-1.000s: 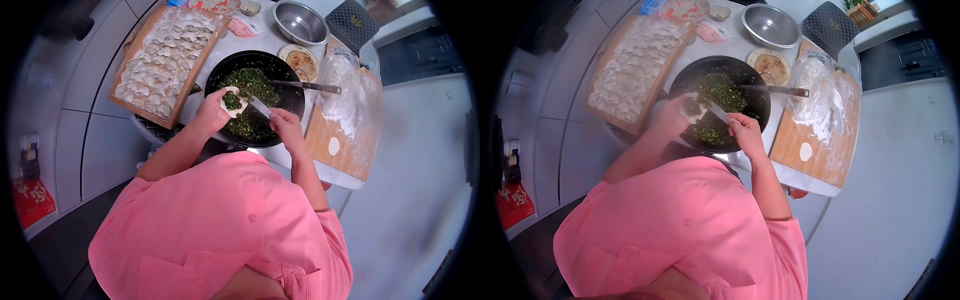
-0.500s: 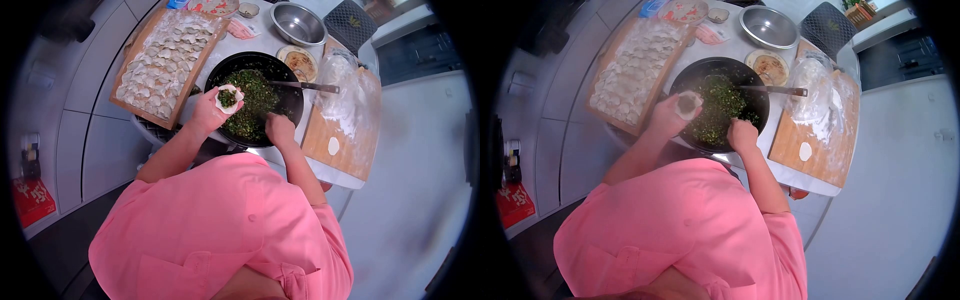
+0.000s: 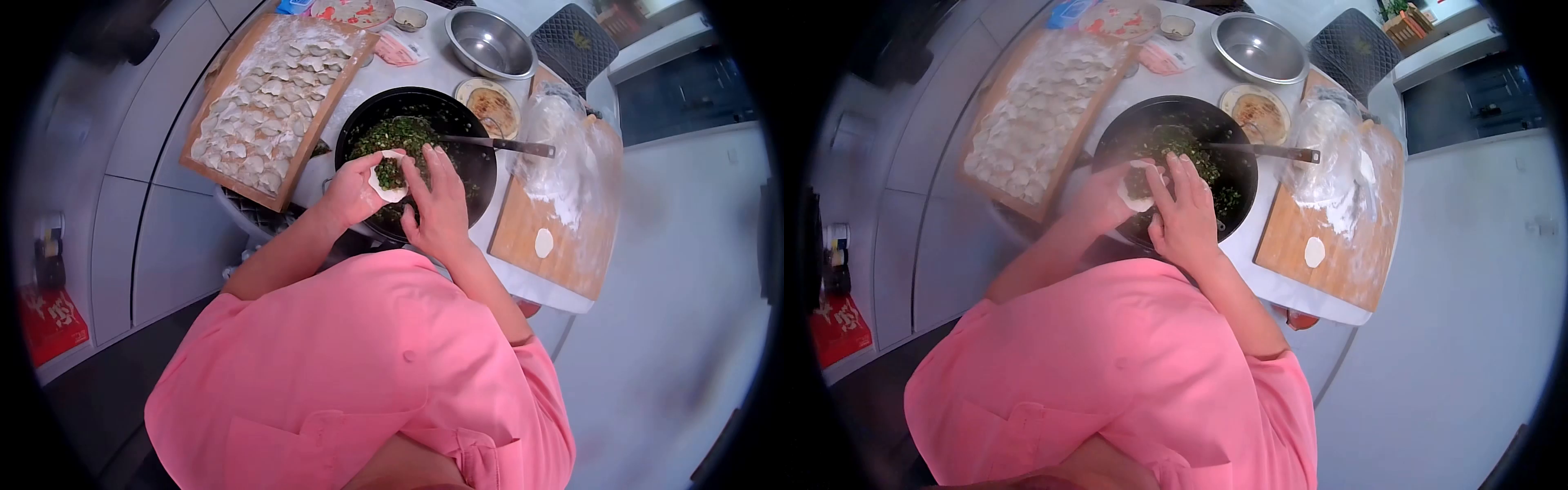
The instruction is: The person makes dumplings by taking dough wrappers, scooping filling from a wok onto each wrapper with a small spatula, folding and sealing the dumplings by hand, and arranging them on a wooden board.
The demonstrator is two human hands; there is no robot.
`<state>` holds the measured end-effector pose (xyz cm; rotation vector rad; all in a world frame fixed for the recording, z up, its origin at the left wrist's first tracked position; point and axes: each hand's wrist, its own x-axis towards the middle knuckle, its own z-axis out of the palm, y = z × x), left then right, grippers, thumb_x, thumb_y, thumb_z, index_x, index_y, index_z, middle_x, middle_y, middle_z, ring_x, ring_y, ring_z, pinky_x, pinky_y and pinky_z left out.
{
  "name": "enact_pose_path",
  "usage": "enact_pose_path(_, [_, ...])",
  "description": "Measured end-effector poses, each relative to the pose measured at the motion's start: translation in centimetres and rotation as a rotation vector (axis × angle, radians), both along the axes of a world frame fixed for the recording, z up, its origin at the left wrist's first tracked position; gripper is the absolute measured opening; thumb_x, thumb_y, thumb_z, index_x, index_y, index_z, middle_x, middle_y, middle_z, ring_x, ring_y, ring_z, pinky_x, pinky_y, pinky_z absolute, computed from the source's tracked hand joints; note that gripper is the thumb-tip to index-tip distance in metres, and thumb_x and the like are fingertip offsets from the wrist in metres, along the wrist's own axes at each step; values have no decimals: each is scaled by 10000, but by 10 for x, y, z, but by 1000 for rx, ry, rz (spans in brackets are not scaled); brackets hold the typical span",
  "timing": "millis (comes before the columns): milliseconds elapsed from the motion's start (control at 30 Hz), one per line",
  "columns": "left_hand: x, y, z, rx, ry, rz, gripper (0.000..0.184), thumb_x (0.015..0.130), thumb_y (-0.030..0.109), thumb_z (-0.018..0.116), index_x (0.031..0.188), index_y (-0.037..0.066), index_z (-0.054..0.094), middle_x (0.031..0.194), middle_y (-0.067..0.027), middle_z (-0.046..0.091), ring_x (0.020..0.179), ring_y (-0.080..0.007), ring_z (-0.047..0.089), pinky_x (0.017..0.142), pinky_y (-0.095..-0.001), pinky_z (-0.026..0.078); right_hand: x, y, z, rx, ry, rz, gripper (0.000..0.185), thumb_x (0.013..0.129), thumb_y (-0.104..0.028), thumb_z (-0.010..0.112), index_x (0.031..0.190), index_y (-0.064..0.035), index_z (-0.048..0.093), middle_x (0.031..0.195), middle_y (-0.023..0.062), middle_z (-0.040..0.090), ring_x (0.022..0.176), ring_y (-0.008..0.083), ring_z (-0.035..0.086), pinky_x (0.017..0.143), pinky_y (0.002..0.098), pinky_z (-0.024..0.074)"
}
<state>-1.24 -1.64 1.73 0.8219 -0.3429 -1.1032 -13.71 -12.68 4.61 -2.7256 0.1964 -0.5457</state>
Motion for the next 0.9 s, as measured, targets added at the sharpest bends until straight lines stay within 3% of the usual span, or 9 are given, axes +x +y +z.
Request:
enact_pose_path(67, [4, -2, -6, 11, -4, -16, 355, 952, 191, 288, 1201, -13, 437, 1217, -152, 477, 1145, -272, 465, 984, -439, 368, -1, -1, -1, -76, 41, 54, 634, 647, -97, 570, 1267, -90, 439, 1350, 195, 327, 1269, 374, 288, 984, 479, 301])
enact_pose_path(133, [8, -5, -10, -100, 611, -43, 355, 948, 186, 289, 1201, -17, 434, 1204, -159, 483, 1137, -277, 469, 986, -445, 368, -2, -1, -6, -141, 96, 99, 653, 648, -96, 593, 1280, -116, 433, 1377, 170, 314, 1282, 357, 283, 1001, 480, 287])
enact_pose_path(433, [11, -1, -11, -89, 527, -105, 331, 938, 165, 324, 1194, -12, 437, 1185, -146, 492, 1088, -253, 494, 927, -409, 408, -1, -6, -9, -175, -254, 199, 365, 699, -112, 623, 1060, -160, 600, 1239, 81, 489, 1155, 308, 441, 923, 457, 369])
enact_pose_path(467, [7, -3, -10, -21, 238, -121, 318, 931, 151, 345, 1187, -10, 442, 1167, -136, 501, 1070, -236, 504, 881, -381, 432, 0, -5, -9, -151, -278, 192, 255, 691, -103, 627, 943, -139, 633, 1212, 62, 517, 1126, 298, 466, 920, 447, 373])
enact_pose_path(500, [3, -2, -4, -20, 237, -124, 318, 931, 151, 345, 1187, -10, 442, 1167, -136, 501, 1070, -236, 504, 881, -381, 432, 2, -6, -7, -152, -279, 188, 255, 691, -103, 627, 943, -139, 633, 1212, 62, 517, 1126, 298, 466, 920, 447, 373])
enact_pose_path(633, [-6, 2, -2, 15, -197, -67, 299, 936, 166, 367, 1169, -5, 445, 1129, -124, 511, 1034, -222, 530, 859, -381, 463, 9, -7, -3, 117, -280, 98, 187, 655, -80, 671, 840, -103, 652, 1221, 105, 505, 1149, 319, 435, 938, 430, 360])
enact_pose_path(700, [-7, 3, -5, -74, 105, -219, 383, 816, 37, 577, 1185, -1, 480, 1176, -109, 518, 1099, -201, 502, 928, -332, 420, 10, -7, -7, 224, -288, 12, 167, 649, -69, 685, 812, -88, 654, 1222, 117, 504, 1161, 325, 422, 945, 418, 355])
enact_pose_path(767, [-10, 3, 0, 82, -198, -226, 389, 844, 45, 545, 1216, -3, 444, 1223, -132, 461, 1117, -242, 489, 950, -377, 425, 10, -8, -13, 660, -249, -70, 154, 670, -64, 693, 816, -70, 646, 1223, 126, 500, 1187, 328, 396, 965, 405, 337])
enact_pose_path(900, [-12, 1, -9, -110, 159, -228, 357, 905, 100, 480, 1233, -23, 411, 1256, -149, 417, 1127, -277, 482, 930, -401, 453, 10, -11, -13, 918, -154, -117, 105, 717, -87, 680, 808, -56, 640, 1227, 110, 507, 1164, 255, 432, 906, 348, 402])
